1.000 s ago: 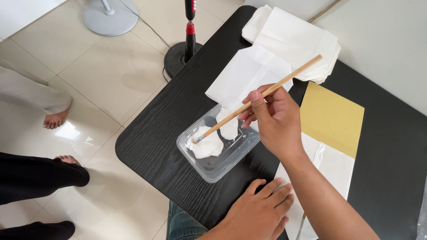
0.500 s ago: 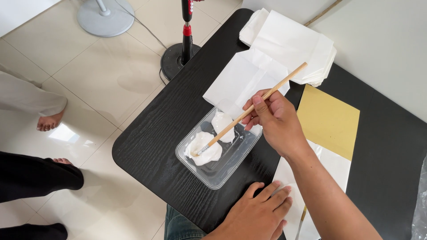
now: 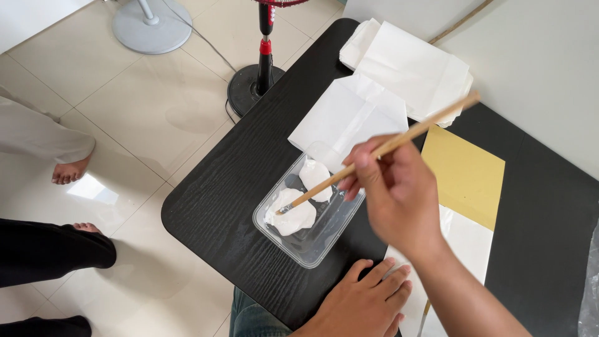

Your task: Assembling a paper bag by folding paper around a template and applying glue with a brush.

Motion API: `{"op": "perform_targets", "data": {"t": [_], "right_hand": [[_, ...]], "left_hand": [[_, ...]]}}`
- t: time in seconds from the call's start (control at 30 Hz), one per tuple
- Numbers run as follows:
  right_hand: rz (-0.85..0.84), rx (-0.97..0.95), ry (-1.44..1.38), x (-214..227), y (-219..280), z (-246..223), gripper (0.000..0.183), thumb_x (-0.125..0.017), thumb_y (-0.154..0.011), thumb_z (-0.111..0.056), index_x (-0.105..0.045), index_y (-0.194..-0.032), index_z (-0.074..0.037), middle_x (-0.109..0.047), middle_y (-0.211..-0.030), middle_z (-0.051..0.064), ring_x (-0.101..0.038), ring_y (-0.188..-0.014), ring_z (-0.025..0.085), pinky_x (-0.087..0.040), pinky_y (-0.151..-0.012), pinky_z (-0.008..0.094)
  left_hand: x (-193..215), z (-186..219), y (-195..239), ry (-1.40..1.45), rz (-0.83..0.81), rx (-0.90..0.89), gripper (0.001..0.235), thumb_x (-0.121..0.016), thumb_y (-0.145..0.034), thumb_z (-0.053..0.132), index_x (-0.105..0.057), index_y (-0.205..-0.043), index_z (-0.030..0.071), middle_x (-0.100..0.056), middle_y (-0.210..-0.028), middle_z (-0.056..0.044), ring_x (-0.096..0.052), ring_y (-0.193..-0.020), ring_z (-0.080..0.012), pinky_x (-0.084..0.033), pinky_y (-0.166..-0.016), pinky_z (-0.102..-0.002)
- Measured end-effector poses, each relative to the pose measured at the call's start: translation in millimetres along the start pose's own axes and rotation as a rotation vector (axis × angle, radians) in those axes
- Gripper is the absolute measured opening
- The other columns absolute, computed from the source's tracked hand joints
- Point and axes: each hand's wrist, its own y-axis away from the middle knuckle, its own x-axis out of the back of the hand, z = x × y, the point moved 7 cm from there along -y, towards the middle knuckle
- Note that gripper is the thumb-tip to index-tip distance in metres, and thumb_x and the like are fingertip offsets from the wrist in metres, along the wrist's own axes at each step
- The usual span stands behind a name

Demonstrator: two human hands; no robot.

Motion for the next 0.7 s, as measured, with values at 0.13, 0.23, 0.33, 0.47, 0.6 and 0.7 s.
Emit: {"op": "perform_targets", "data": {"t": [0.13, 0.23, 0.33, 0.47, 0.6, 0.7], "right_hand": [[-0.090, 0.103, 0.098, -16, 16, -21, 0.009, -0.060, -0.101, -0.013, -0.061, -0.105, -0.005, -0.068, -0.092, 0.008, -0.072, -0.067, 0.014, -0.063, -0.059, 0.022], [-0.152, 0.099, 0.055, -26, 11, -16, 0.010, -0.058, -0.102, -0.013, -0.061, -0.105, -0.004, -0.067, -0.092, 0.007, -0.072, -0.069, 0.014, -0.065, -0.061, 0.023], [-0.165, 0.048, 0.063, -28, 4, -10, 0.013, -0.053, -0.105, -0.018, -0.059, -0.105, -0.006, -0.066, -0.090, 0.005, -0.071, -0.070, 0.014, -0.064, -0.062, 0.024], [-0.122, -0.012, 0.038, -23, -6, 10, 0.015, -0.049, -0.106, -0.019, -0.053, -0.107, -0.005, -0.069, -0.091, 0.007, -0.069, -0.066, 0.016, -0.062, -0.059, 0.025], [-0.091, -0.119, -0.052, -15, -12, 23, 0.020, -0.051, -0.106, -0.024, -0.055, -0.102, -0.004, -0.067, -0.088, 0.008, -0.070, -0.066, 0.018, -0.061, -0.057, 0.027], [-0.052, -0.155, -0.053, -7, -16, 30, 0.021, -0.052, -0.105, -0.025, -0.055, -0.101, -0.005, -0.068, -0.088, 0.008, -0.071, -0.064, 0.019, -0.061, -0.056, 0.028]], "left_hand": [[15, 0, -5, 0.024, 0.022, 0.010, 0.035, -0.065, -0.092, 0.018, -0.070, -0.122, 0.000, -0.070, -0.116, -0.014, -0.062, -0.112, -0.0319, -0.044, -0.096, -0.047], [6, -1, -1, 0.035, 0.034, 0.010, 0.041, -0.066, -0.090, 0.020, -0.070, -0.125, -0.001, -0.069, -0.125, -0.015, -0.060, -0.122, -0.0315, -0.043, -0.100, -0.049], [1, -2, 1, 0.033, 0.043, 0.015, 0.039, -0.070, -0.088, 0.020, -0.068, -0.120, -0.001, -0.068, -0.123, -0.015, -0.058, -0.126, -0.0318, -0.043, -0.098, -0.049], [-11, -3, 4, 0.001, 0.032, 0.014, 0.046, -0.069, -0.089, 0.024, -0.067, -0.128, 0.001, -0.067, -0.136, -0.017, -0.058, -0.133, -0.0345, -0.043, -0.100, -0.050], [-21, -4, 8, -0.028, 0.033, 0.001, 0.045, -0.068, -0.089, 0.027, -0.067, -0.127, 0.003, -0.064, -0.144, -0.014, -0.058, -0.136, -0.0329, -0.044, -0.099, -0.049], [-24, -4, 9, -0.016, 0.008, 0.010, 0.045, -0.064, -0.092, 0.028, -0.067, -0.129, 0.003, -0.063, -0.147, -0.014, -0.056, -0.138, -0.0336, -0.042, -0.103, -0.050]]}}
